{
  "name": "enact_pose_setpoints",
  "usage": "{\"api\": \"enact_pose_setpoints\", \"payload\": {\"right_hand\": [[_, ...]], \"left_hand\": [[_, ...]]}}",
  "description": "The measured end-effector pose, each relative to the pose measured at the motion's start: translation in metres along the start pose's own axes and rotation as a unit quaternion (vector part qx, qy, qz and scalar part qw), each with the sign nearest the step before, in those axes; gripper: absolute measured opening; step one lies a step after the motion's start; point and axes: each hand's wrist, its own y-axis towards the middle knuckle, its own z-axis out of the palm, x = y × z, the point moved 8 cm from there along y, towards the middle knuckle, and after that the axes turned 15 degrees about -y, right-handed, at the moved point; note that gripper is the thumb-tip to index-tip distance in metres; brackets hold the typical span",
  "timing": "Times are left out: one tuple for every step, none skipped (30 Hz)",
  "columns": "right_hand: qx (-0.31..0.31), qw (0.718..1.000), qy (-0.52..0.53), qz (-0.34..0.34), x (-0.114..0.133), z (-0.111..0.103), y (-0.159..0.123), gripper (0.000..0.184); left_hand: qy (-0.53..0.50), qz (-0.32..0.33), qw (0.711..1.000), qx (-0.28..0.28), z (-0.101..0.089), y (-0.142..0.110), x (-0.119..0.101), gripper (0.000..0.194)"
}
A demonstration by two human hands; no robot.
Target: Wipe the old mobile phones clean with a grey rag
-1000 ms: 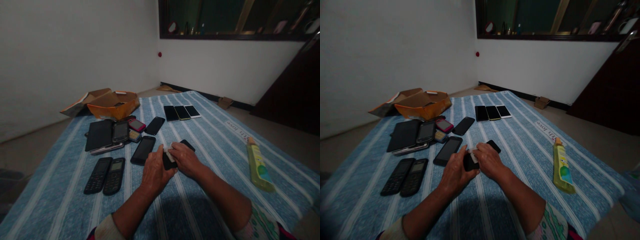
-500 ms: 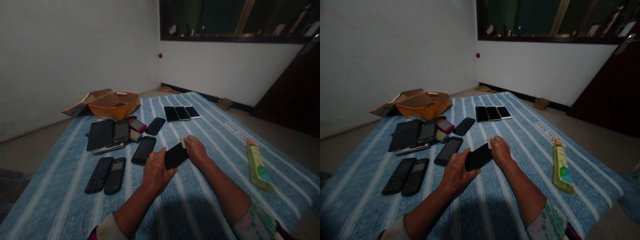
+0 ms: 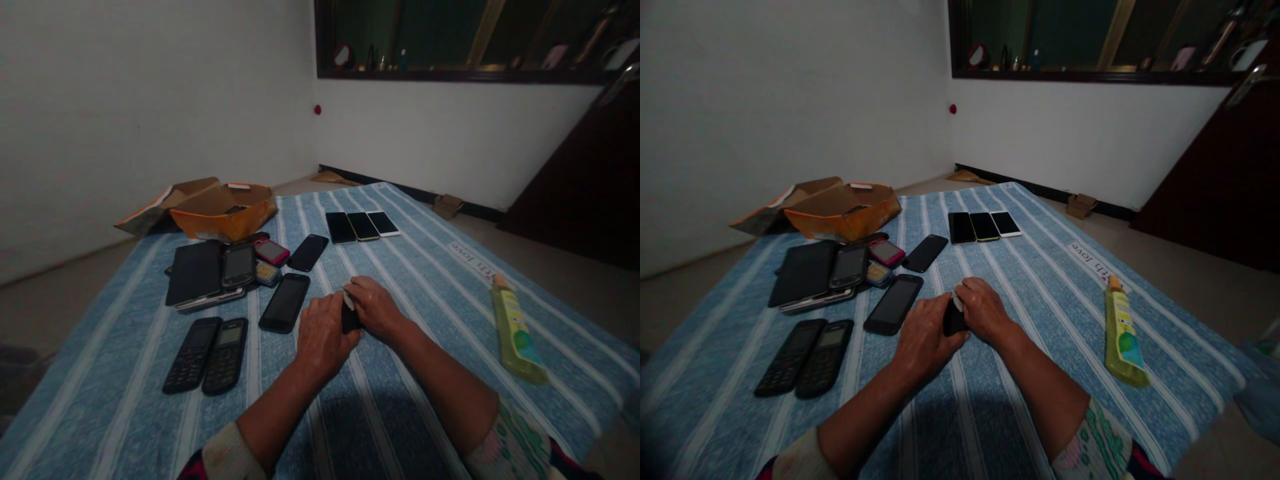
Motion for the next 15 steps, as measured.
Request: {"api": "enact_pose_setpoints", "payload": {"right_hand": [[0.003,1.000,-0.003,-0.007,0.001,0.000,0.001,0.025],[0.006,1.000,-0.005,-0.014,0.002,0.000,0.002,0.025],[0.007,1.000,-0.006,-0.019,0.002,0.000,0.003,0.025],[0.007,1.000,-0.006,-0.023,0.002,0.000,0.003,0.025],[0.007,1.000,-0.006,-0.024,0.001,-0.001,0.004,0.024],[0.005,1.000,-0.003,-0.023,0.000,-0.001,0.004,0.024],[0.001,1.000,0.000,-0.019,-0.001,-0.002,0.004,0.024],[-0.003,1.000,0.004,-0.013,-0.004,-0.003,0.005,0.024],[-0.009,1.000,0.009,-0.007,-0.006,-0.004,0.005,0.025],[-0.014,1.000,0.015,-0.001,-0.009,-0.006,0.005,0.026],[-0.018,1.000,0.022,0.002,-0.011,-0.007,0.005,0.026],[-0.020,0.999,0.030,0.005,-0.014,-0.008,0.005,0.026],[-0.021,0.999,0.039,0.008,-0.017,-0.009,0.006,0.026],[-0.021,0.999,0.048,0.013,-0.020,-0.009,0.006,0.025],[-0.022,0.998,0.056,0.021,-0.024,-0.010,0.006,0.024]], "left_hand": [[-0.004,-0.001,1.000,-0.002,0.001,0.001,-0.001,0.045],[-0.009,-0.003,1.000,-0.006,0.001,0.002,-0.001,0.046],[-0.016,-0.005,1.000,-0.013,0.002,0.003,-0.001,0.048],[-0.025,-0.006,0.999,-0.022,0.002,0.004,-0.001,0.051],[-0.036,-0.004,0.999,-0.032,0.002,0.004,0.000,0.053],[-0.047,0.004,0.998,-0.041,0.002,0.004,0.000,0.054],[-0.057,0.015,0.997,-0.051,0.002,0.004,-0.001,0.055],[-0.065,0.031,0.996,-0.061,0.002,0.004,-0.002,0.055],[-0.067,0.049,0.994,-0.070,0.002,0.003,-0.003,0.055],[-0.066,0.068,0.992,-0.078,0.002,0.002,-0.004,0.056],[-0.062,0.086,0.991,-0.084,0.002,0.001,-0.006,0.057],[-0.056,0.102,0.989,-0.089,0.002,-0.001,-0.007,0.057],[-0.050,0.114,0.988,-0.090,0.002,-0.002,-0.009,0.058],[-0.047,0.123,0.987,-0.089,0.002,-0.002,-0.010,0.058],[-0.044,0.130,0.987,-0.087,0.002,-0.003,-0.012,0.057]]}}
